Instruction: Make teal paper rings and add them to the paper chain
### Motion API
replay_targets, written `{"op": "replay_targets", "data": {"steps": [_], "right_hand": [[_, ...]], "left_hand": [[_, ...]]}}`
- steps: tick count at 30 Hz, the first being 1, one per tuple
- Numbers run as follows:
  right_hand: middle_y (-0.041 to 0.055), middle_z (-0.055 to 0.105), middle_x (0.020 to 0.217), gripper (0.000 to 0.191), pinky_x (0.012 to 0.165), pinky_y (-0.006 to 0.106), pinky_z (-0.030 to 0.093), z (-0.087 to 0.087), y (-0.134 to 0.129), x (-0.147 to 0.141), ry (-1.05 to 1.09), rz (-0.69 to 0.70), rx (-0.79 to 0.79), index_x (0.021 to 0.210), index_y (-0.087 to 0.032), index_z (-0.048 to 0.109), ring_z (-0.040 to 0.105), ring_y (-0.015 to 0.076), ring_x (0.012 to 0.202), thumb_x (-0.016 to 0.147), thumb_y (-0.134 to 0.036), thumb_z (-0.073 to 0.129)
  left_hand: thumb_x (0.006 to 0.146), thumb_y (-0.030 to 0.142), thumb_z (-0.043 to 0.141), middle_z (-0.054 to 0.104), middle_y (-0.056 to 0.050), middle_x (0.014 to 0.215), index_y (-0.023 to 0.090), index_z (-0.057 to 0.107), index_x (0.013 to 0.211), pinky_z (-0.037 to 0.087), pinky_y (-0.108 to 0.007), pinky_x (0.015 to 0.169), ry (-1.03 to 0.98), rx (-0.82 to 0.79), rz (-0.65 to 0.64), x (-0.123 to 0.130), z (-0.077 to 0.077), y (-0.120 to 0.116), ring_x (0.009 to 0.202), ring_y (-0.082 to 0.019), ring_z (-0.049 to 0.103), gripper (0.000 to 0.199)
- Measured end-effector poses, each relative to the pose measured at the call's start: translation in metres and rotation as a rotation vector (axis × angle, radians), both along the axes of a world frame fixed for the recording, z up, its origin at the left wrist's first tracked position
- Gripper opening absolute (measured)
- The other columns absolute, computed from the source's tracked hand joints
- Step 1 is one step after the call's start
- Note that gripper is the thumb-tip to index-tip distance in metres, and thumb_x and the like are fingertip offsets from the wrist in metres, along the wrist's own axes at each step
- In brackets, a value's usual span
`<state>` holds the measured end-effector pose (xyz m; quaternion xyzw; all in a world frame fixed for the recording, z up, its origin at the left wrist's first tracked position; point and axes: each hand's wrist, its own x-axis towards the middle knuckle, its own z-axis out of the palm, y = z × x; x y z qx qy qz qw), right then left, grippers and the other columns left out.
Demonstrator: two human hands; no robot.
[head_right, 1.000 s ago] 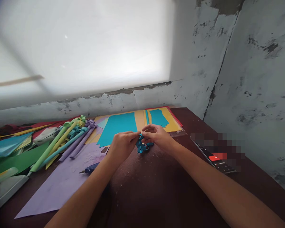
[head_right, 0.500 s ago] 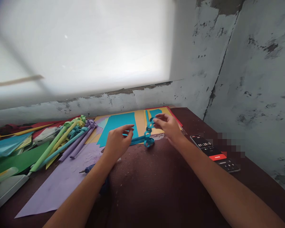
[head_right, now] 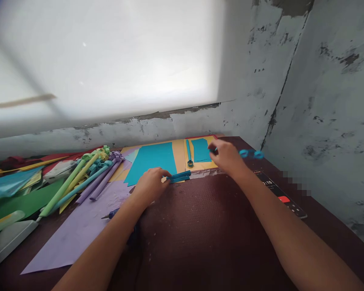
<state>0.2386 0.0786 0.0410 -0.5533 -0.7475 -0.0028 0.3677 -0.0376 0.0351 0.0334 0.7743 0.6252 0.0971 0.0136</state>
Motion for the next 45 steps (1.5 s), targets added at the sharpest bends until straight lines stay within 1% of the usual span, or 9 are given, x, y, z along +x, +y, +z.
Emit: {"op": "replay_targets", "data": {"steps": [2, 5, 12, 17, 20, 25, 29, 35, 45], "right_hand": [[0.0063, 0.077, 0.092, 0.015, 0.071, 0.029, 0.048, -0.013, 0.002, -0.009, -0.116, 0.094, -0.242, 0.092, -0.020, 0.071, 0.070, 0.0197, 0.079, 0.081, -0.012, 0.066], [0.0051, 0.077, 0.092, 0.024, 0.067, 0.028, 0.047, -0.026, -0.001, -0.023, -0.166, 0.229, -0.405, 0.100, -0.021, 0.073, 0.069, 0.0198, 0.079, 0.078, -0.012, 0.068], [0.0045, 0.079, 0.093, 0.024, 0.077, 0.031, 0.051, -0.025, -0.011, -0.036, -0.073, 0.372, -0.398, 0.098, -0.023, 0.077, 0.071, 0.0217, 0.084, 0.079, -0.012, 0.066], [0.0052, 0.079, 0.099, 0.027, 0.074, 0.028, 0.052, -0.012, 0.000, -0.010, -0.051, 0.177, -0.361, 0.100, -0.023, 0.078, 0.072, 0.0207, 0.084, 0.081, -0.013, 0.062], [0.0080, 0.075, 0.118, 0.046, 0.084, 0.030, 0.053, -0.011, 0.011, 0.015, -0.180, 0.014, -0.352, 0.115, -0.022, 0.076, 0.070, 0.0261, 0.105, 0.072, -0.008, 0.066], [0.0092, 0.075, 0.122, 0.053, 0.081, 0.028, 0.053, -0.019, 0.023, 0.035, -0.274, 0.042, -0.579, 0.117, -0.021, 0.076, 0.071, 0.0265, 0.105, 0.067, -0.006, 0.069], [0.0083, 0.076, 0.116, 0.047, 0.073, 0.027, 0.051, -0.021, 0.026, 0.038, -0.292, 0.000, -0.559, 0.110, -0.021, 0.078, 0.072, 0.0238, 0.093, 0.066, -0.009, 0.070], [0.0111, 0.076, 0.113, 0.041, 0.077, 0.030, 0.052, -0.014, 0.024, 0.044, -0.317, -0.096, -0.582, 0.109, -0.021, 0.080, 0.072, 0.0267, 0.096, 0.068, -0.021, 0.076], [0.0109, 0.078, 0.110, 0.043, 0.072, 0.029, 0.053, -0.002, 0.013, 0.041, -0.330, -0.025, -0.704, 0.108, -0.021, 0.081, 0.073, 0.0269, 0.095, 0.067, -0.011, 0.070]], "left_hand": [[0.089, 0.020, 0.059, 0.075, -0.012, 0.115, 0.023, 0.079, 0.110, 0.053, -0.039, 0.080, 0.054, -0.036, 0.000, 0.000, -0.003, 0.000, 0.108, -0.033, 0.068, 0.029], [0.086, 0.016, 0.059, 0.076, -0.013, 0.113, 0.023, 0.080, 0.106, 0.052, -0.037, 0.077, 0.098, -0.070, 0.007, 0.000, -0.005, -0.001, 0.106, -0.033, 0.069, 0.029], [0.084, 0.010, 0.058, 0.076, -0.015, 0.103, 0.020, 0.077, 0.088, 0.050, -0.035, 0.071, 0.103, -0.065, 0.013, 0.001, -0.004, -0.001, 0.097, -0.032, 0.069, 0.023], [0.088, 0.017, 0.052, 0.075, -0.015, 0.096, 0.019, 0.072, 0.093, 0.047, -0.034, 0.066, 0.098, -0.020, 0.027, 0.003, -0.001, -0.004, 0.090, -0.031, 0.069, 0.021], [0.088, 0.019, 0.052, 0.075, -0.013, 0.097, 0.020, 0.070, 0.095, 0.045, -0.032, 0.064, 0.085, 0.007, 0.025, 0.005, 0.001, -0.005, 0.090, -0.030, 0.069, 0.019], [0.088, 0.017, 0.052, 0.076, -0.011, 0.099, 0.020, 0.070, 0.103, 0.043, -0.032, 0.063, 0.043, 0.036, 0.016, 0.004, 0.001, -0.002, 0.091, -0.029, 0.069, 0.023], [0.090, 0.015, 0.051, 0.077, -0.010, 0.105, 0.020, 0.069, 0.118, 0.047, -0.032, 0.067, -0.007, 0.052, 0.010, 0.003, 0.000, 0.000, 0.097, -0.029, 0.070, 0.034], [0.090, 0.015, 0.052, 0.078, -0.010, 0.108, 0.024, 0.075, 0.114, 0.051, -0.034, 0.073, -0.014, 0.051, 0.008, 0.004, 0.000, 0.001, 0.100, -0.030, 0.071, 0.035], [0.089, 0.015, 0.049, 0.076, -0.011, 0.113, 0.021, 0.073, 0.117, 0.050, -0.034, 0.078, -0.030, -0.014, -0.030, 0.007, 0.002, -0.004, 0.102, -0.028, 0.070, 0.037]]}}
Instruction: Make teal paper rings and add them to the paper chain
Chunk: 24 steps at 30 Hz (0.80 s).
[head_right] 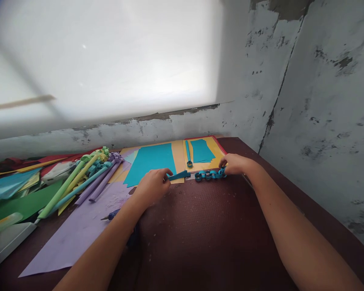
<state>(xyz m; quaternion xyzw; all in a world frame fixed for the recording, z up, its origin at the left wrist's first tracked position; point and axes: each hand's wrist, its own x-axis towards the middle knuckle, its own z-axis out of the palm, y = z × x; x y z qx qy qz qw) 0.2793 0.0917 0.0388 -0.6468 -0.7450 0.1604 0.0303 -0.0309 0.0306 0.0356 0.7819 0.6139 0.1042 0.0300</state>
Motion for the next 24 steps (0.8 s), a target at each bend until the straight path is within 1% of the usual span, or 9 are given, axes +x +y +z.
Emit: {"op": "replay_targets", "data": {"steps": [3, 6, 10, 11, 13, 15, 16, 20, 24], "right_hand": [[0.0107, 0.078, 0.108, 0.038, 0.072, 0.029, 0.053, -0.004, 0.003, 0.003, -0.001, 0.002, 0.027, 0.104, -0.021, 0.082, 0.073, 0.0263, 0.092, 0.068, -0.012, 0.072], [0.0111, 0.078, 0.111, 0.035, 0.076, 0.029, 0.053, -0.009, 0.008, 0.011, -0.006, -0.028, 0.067, 0.105, -0.020, 0.081, 0.072, 0.0266, 0.097, 0.070, -0.017, 0.075], [0.0147, 0.072, 0.122, 0.053, 0.082, 0.032, 0.052, -0.009, 0.011, 0.014, -0.120, -0.210, 0.266, 0.123, -0.019, 0.075, 0.068, 0.0300, 0.109, 0.071, -0.008, 0.069], [0.0154, 0.071, 0.123, 0.057, 0.084, 0.032, 0.051, -0.007, 0.009, 0.011, -0.135, -0.219, 0.323, 0.125, -0.020, 0.074, 0.067, 0.0304, 0.110, 0.070, -0.006, 0.068], [0.0144, 0.071, 0.120, 0.051, 0.083, 0.030, 0.050, -0.002, 0.003, -0.002, -0.075, -0.123, 0.359, 0.120, -0.020, 0.077, 0.067, 0.0278, 0.106, 0.071, -0.006, 0.068], [0.0091, 0.074, 0.100, 0.028, 0.072, 0.026, 0.049, 0.003, -0.007, -0.020, 0.105, 0.071, 0.219, 0.103, -0.019, 0.080, 0.068, 0.0214, 0.087, 0.076, -0.017, 0.070], [0.0074, 0.074, 0.092, 0.023, 0.067, 0.026, 0.047, 0.005, -0.013, -0.030, 0.165, 0.152, 0.145, 0.100, -0.018, 0.080, 0.067, 0.0197, 0.081, 0.080, -0.023, 0.070], [0.0061, 0.073, 0.088, 0.023, 0.059, 0.026, 0.041, 0.005, -0.027, -0.054, 0.142, 0.222, 0.064, 0.100, -0.019, 0.080, 0.063, 0.0174, 0.072, 0.079, -0.025, 0.071], [0.0075, 0.074, 0.091, 0.024, 0.061, 0.026, 0.041, -0.004, -0.023, -0.057, 0.097, 0.259, 0.062, 0.101, -0.019, 0.081, 0.064, 0.0182, 0.075, 0.080, -0.021, 0.070]], "left_hand": [[0.090, 0.016, 0.046, 0.075, -0.013, 0.113, 0.019, 0.074, 0.113, 0.049, -0.035, 0.076, 0.004, 0.000, 0.019, 0.000, 0.001, -0.001, 0.102, -0.030, 0.068, 0.036], [0.091, 0.017, 0.044, 0.075, -0.013, 0.111, 0.018, 0.073, 0.109, 0.048, -0.034, 0.073, 0.034, 0.015, 0.057, 0.000, 0.001, 0.000, 0.101, -0.029, 0.068, 0.034], [0.095, 0.018, 0.038, 0.073, -0.013, 0.111, 0.018, 0.070, 0.107, 0.046, -0.034, 0.073, 0.066, -0.009, 0.082, 0.000, 0.002, 0.002, 0.100, -0.028, 0.067, 0.033], [0.096, 0.019, 0.037, 0.072, -0.013, 0.112, 0.018, 0.069, 0.108, 0.047, -0.034, 0.074, 0.072, -0.021, 0.082, 0.000, 0.002, 0.002, 0.101, -0.028, 0.067, 0.034], [0.097, 0.019, 0.036, 0.071, -0.013, 0.114, 0.018, 0.068, 0.107, 0.047, -0.035, 0.077, 0.087, -0.041, 0.080, 0.001, 0.001, 0.001, 0.105, -0.029, 0.066, 0.034], [0.097, 0.020, 0.036, 0.071, -0.013, 0.115, 0.019, 0.068, 0.106, 0.047, -0.035, 0.078, 0.102, -0.058, 0.081, 0.002, 0.001, 0.000, 0.107, -0.029, 0.066, 0.033], [0.097, 0.019, 0.036, 0.071, -0.012, 0.115, 0.019, 0.069, 0.106, 0.047, -0.035, 0.078, 0.108, -0.066, 0.084, 0.002, 0.001, -0.001, 0.107, -0.029, 0.066, 0.033], [0.097, 0.020, 0.037, 0.072, -0.011, 0.113, 0.020, 0.069, 0.103, 0.046, -0.035, 0.076, 0.131, -0.072, 0.096, 0.003, 0.001, -0.001, 0.105, -0.029, 0.066, 0.032], [0.098, 0.022, 0.036, 0.072, -0.011, 0.111, 0.021, 0.069, 0.101, 0.046, -0.035, 0.074, 0.131, -0.056, 0.092, 0.002, 0.000, 0.000, 0.102, -0.029, 0.067, 0.033]]}}
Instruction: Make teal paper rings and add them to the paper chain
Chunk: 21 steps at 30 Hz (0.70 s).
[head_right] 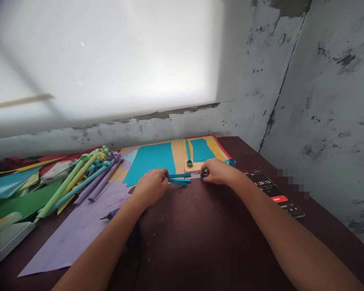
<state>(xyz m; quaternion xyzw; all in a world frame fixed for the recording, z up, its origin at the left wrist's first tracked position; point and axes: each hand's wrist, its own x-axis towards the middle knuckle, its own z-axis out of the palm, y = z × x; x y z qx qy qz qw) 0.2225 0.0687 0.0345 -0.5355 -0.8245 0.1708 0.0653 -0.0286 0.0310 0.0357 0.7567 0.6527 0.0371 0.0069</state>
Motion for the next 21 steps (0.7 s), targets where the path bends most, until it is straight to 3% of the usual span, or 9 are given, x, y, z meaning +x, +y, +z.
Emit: {"op": "replay_targets", "data": {"steps": [6, 21], "right_hand": [[0.0082, 0.077, 0.091, 0.017, 0.063, 0.027, 0.042, -0.0073, 0.0059, 0.0022, -0.020, -0.045, 0.026, 0.093, -0.017, 0.082, 0.066, 0.0193, 0.076, 0.082, -0.018, 0.069], [0.0089, 0.077, 0.100, 0.018, 0.066, 0.027, 0.042, -0.0059, -0.0020, -0.0032, -0.047, -0.017, 0.092, 0.100, -0.020, 0.079, 0.068, 0.0223, 0.086, 0.089, -0.026, 0.067]], "left_hand": [[0.097, 0.022, 0.037, 0.072, -0.011, 0.111, 0.021, 0.070, 0.102, 0.047, -0.035, 0.076, -0.019, 0.002, -0.002, -0.0011, -0.0008, 0.0005, 0.103, -0.029, 0.066, 0.034], [0.096, 0.021, 0.037, 0.073, -0.010, 0.112, 0.022, 0.071, 0.102, 0.046, -0.034, 0.076, -0.035, -0.014, 0.001, -0.0003, 0.0020, -0.0007, 0.106, -0.029, 0.067, 0.034]]}}
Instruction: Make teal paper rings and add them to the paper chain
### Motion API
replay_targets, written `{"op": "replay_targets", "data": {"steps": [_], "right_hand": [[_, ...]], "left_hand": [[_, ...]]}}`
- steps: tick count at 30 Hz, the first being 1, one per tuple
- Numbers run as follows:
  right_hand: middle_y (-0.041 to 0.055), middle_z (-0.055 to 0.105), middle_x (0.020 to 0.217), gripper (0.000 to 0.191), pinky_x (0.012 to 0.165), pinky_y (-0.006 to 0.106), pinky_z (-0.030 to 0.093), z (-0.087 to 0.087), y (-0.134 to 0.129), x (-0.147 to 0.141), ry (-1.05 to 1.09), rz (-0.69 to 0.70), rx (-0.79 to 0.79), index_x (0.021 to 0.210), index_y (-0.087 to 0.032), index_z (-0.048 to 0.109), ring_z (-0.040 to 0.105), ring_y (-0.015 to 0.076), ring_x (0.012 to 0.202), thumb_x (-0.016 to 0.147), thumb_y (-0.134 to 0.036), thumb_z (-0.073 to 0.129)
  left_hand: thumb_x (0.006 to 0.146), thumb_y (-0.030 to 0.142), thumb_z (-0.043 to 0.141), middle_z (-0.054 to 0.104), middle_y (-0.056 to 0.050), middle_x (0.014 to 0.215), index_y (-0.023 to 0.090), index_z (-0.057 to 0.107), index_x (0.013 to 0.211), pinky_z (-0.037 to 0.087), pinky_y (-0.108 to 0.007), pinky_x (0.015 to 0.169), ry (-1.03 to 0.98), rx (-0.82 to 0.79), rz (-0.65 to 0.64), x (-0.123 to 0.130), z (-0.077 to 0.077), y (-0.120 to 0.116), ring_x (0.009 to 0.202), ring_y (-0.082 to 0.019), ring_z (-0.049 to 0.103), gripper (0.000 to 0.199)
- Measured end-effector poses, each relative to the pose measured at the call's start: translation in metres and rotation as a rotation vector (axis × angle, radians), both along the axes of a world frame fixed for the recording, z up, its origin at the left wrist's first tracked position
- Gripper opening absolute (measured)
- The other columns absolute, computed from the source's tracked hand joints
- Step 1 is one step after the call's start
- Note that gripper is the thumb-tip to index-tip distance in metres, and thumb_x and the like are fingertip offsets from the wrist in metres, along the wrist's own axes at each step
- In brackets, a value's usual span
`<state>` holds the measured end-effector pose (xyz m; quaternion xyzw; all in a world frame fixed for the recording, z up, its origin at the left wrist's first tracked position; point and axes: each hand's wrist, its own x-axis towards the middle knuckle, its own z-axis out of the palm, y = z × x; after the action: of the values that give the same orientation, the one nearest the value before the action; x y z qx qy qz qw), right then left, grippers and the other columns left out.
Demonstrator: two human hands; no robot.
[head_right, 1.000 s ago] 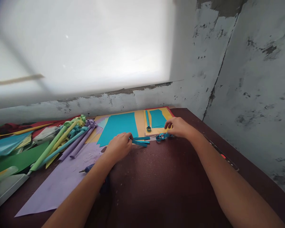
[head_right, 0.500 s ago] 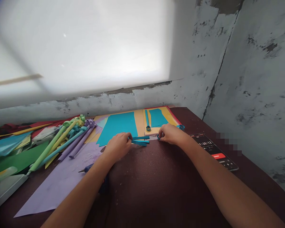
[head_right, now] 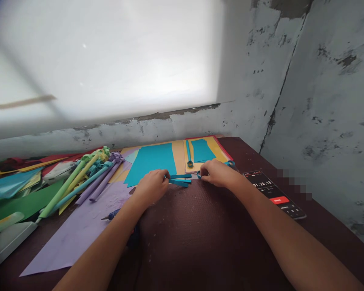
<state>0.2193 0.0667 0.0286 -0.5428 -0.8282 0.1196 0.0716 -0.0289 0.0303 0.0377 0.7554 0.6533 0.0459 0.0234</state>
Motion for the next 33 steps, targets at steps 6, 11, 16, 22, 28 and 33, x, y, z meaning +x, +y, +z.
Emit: {"op": "replay_targets", "data": {"steps": [6, 11, 16, 22, 28, 33], "right_hand": [[0.0072, 0.079, 0.107, 0.029, 0.073, 0.026, 0.045, 0.0014, -0.0005, -0.0006, 0.017, 0.006, -0.039, 0.108, -0.022, 0.081, 0.070, 0.0226, 0.094, 0.083, -0.013, 0.067], [0.0073, 0.080, 0.102, 0.028, 0.070, 0.026, 0.045, 0.0016, 0.0008, -0.0003, 0.013, 0.005, -0.035, 0.106, -0.021, 0.082, 0.070, 0.0215, 0.087, 0.084, -0.014, 0.065], [0.0077, 0.079, 0.093, 0.024, 0.067, 0.027, 0.044, 0.0019, 0.0003, -0.0015, 0.050, 0.032, -0.058, 0.102, -0.020, 0.083, 0.068, 0.0210, 0.079, 0.085, -0.022, 0.067], [0.0096, 0.078, 0.088, 0.029, 0.073, 0.028, 0.046, 0.0012, 0.0006, -0.0042, 0.073, 0.023, -0.097, 0.098, -0.021, 0.083, 0.067, 0.0238, 0.083, 0.083, -0.044, 0.074], [0.0088, 0.078, 0.085, 0.018, 0.068, 0.027, 0.043, 0.0042, -0.0050, -0.0078, 0.071, 0.035, -0.119, 0.090, -0.018, 0.083, 0.066, 0.0211, 0.077, 0.085, -0.028, 0.069], [0.0093, 0.078, 0.085, 0.017, 0.068, 0.027, 0.043, 0.0035, -0.0065, -0.0099, 0.060, 0.040, -0.118, 0.088, -0.016, 0.083, 0.066, 0.0202, 0.077, 0.084, -0.020, 0.067]], "left_hand": [[0.095, 0.021, 0.039, 0.074, -0.010, 0.112, 0.022, 0.072, 0.100, 0.047, -0.035, 0.077, -0.005, 0.008, -0.005, -0.0008, -0.0024, 0.0009, 0.105, -0.029, 0.067, 0.033], [0.094, 0.020, 0.040, 0.074, -0.010, 0.111, 0.022, 0.073, 0.100, 0.046, -0.034, 0.075, -0.020, 0.009, -0.017, -0.0016, -0.0032, 0.0019, 0.105, -0.029, 0.067, 0.033], [0.094, 0.020, 0.039, 0.074, -0.011, 0.110, 0.022, 0.073, 0.100, 0.047, -0.034, 0.074, -0.035, 0.008, -0.019, -0.0015, -0.0024, 0.0012, 0.104, -0.029, 0.067, 0.034], [0.093, 0.020, 0.039, 0.075, -0.011, 0.110, 0.022, 0.073, 0.100, 0.047, -0.035, 0.073, -0.042, 0.005, -0.022, -0.0008, -0.0017, 0.0007, 0.104, -0.030, 0.067, 0.034], [0.094, 0.020, 0.039, 0.075, -0.012, 0.111, 0.021, 0.074, 0.101, 0.048, -0.034, 0.075, -0.047, -0.007, -0.021, -0.0006, -0.0001, 0.0001, 0.104, -0.029, 0.067, 0.035], [0.093, 0.020, 0.040, 0.074, -0.011, 0.113, 0.022, 0.074, 0.102, 0.048, -0.035, 0.079, -0.041, -0.002, -0.022, -0.0002, 0.0001, -0.0002, 0.107, -0.029, 0.067, 0.035]]}}
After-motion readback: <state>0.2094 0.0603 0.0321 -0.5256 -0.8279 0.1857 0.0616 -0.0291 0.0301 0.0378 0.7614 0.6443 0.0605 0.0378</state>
